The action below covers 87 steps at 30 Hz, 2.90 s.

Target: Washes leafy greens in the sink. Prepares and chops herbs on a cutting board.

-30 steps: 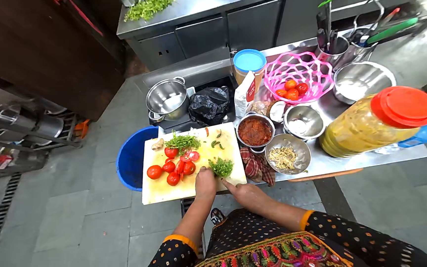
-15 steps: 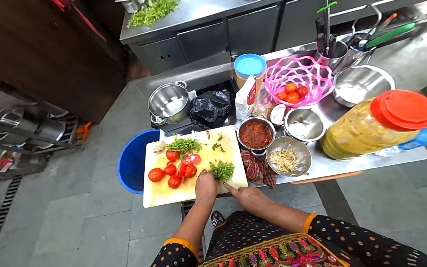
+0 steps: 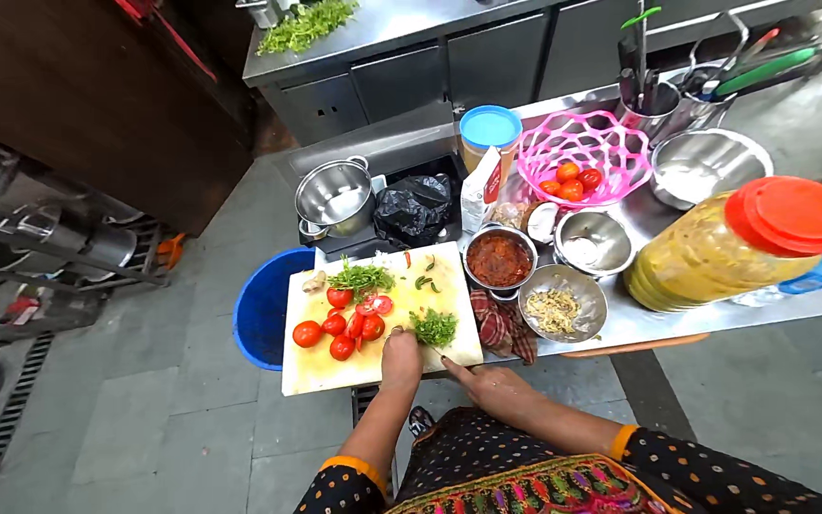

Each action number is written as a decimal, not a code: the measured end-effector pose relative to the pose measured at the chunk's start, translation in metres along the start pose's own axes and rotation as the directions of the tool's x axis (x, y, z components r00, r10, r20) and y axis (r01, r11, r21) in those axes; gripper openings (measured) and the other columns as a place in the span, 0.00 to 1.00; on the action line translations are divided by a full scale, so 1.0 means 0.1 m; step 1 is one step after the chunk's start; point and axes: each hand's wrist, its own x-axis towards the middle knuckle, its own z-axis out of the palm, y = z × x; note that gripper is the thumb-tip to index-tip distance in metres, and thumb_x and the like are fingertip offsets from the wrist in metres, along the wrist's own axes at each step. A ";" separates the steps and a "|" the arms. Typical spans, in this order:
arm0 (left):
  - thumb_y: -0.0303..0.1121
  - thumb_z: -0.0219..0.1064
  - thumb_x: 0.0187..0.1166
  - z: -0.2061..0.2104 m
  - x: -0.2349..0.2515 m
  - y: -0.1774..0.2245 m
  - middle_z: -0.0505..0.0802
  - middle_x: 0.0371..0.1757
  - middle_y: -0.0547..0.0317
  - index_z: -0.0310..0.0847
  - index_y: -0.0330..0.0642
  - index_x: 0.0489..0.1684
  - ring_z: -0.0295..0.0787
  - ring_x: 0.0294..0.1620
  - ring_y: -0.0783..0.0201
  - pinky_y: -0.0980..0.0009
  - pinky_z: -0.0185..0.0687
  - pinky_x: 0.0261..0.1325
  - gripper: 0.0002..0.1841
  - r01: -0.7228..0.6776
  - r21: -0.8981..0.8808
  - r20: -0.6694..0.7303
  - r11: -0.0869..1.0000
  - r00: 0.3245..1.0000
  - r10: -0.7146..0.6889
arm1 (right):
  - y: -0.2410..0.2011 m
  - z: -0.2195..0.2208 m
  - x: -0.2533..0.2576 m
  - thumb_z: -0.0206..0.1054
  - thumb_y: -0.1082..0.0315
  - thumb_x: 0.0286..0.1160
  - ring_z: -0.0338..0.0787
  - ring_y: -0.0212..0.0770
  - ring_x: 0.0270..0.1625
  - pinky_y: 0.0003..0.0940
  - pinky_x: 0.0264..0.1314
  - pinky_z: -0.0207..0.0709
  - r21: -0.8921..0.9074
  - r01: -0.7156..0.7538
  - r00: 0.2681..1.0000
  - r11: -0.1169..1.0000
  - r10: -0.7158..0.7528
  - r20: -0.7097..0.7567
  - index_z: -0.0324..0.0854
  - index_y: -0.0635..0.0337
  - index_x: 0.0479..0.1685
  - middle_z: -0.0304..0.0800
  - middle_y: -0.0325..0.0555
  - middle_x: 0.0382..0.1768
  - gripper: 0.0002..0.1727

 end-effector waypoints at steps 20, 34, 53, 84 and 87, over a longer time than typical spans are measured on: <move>0.29 0.63 0.82 0.05 -0.11 -0.03 0.85 0.65 0.41 0.89 0.31 0.52 0.85 0.66 0.45 0.53 0.82 0.70 0.12 -0.050 0.037 0.045 0.998 0.998 0.048 | -0.02 0.02 0.09 0.50 0.68 0.89 0.94 0.61 0.42 0.58 0.48 0.87 0.013 -0.009 1.000 1.000 0.009 0.011 0.54 0.43 0.94 0.91 0.59 0.39 0.33; 0.27 0.65 0.81 -0.01 0.04 -0.11 0.91 0.55 0.39 0.92 0.35 0.46 0.89 0.62 0.42 0.46 0.85 0.65 0.09 0.044 -0.032 0.010 0.999 0.999 -0.044 | 0.03 0.05 0.08 0.50 0.66 0.89 0.94 0.62 0.44 0.60 0.49 0.86 0.027 0.004 0.999 1.000 -0.005 0.037 0.52 0.40 0.95 0.91 0.60 0.40 0.34; 0.33 0.61 0.85 0.05 -0.02 -0.11 0.93 0.51 0.42 0.92 0.37 0.44 0.91 0.58 0.44 0.46 0.86 0.62 0.12 0.033 -0.047 -0.001 0.998 0.999 -0.033 | 0.06 0.05 0.00 0.50 0.65 0.89 0.94 0.61 0.43 0.59 0.49 0.86 0.036 0.020 0.999 0.999 -0.022 0.042 0.51 0.38 0.96 0.91 0.59 0.39 0.34; 0.27 0.72 0.76 -0.42 0.05 -0.10 0.93 0.57 0.41 0.91 0.39 0.57 0.89 0.62 0.43 0.43 0.82 0.69 0.13 -0.028 -0.176 0.060 0.984 0.997 0.039 | 0.47 -0.72 1.02 0.72 0.61 0.77 0.89 0.58 0.57 0.54 0.54 0.87 -0.098 -0.085 0.937 0.992 0.046 -0.346 0.74 0.46 0.82 0.87 0.56 0.56 0.31; 0.28 0.65 0.82 -0.46 0.04 -0.13 0.95 0.50 0.44 0.94 0.41 0.48 0.92 0.57 0.45 0.43 0.83 0.65 0.10 -0.049 -0.177 0.062 0.983 0.996 0.061 | 0.34 -0.75 0.93 0.83 0.66 0.62 0.81 0.59 0.72 0.54 0.71 0.81 0.055 0.076 0.956 0.996 -0.057 -0.287 0.80 0.53 0.76 0.81 0.56 0.68 0.35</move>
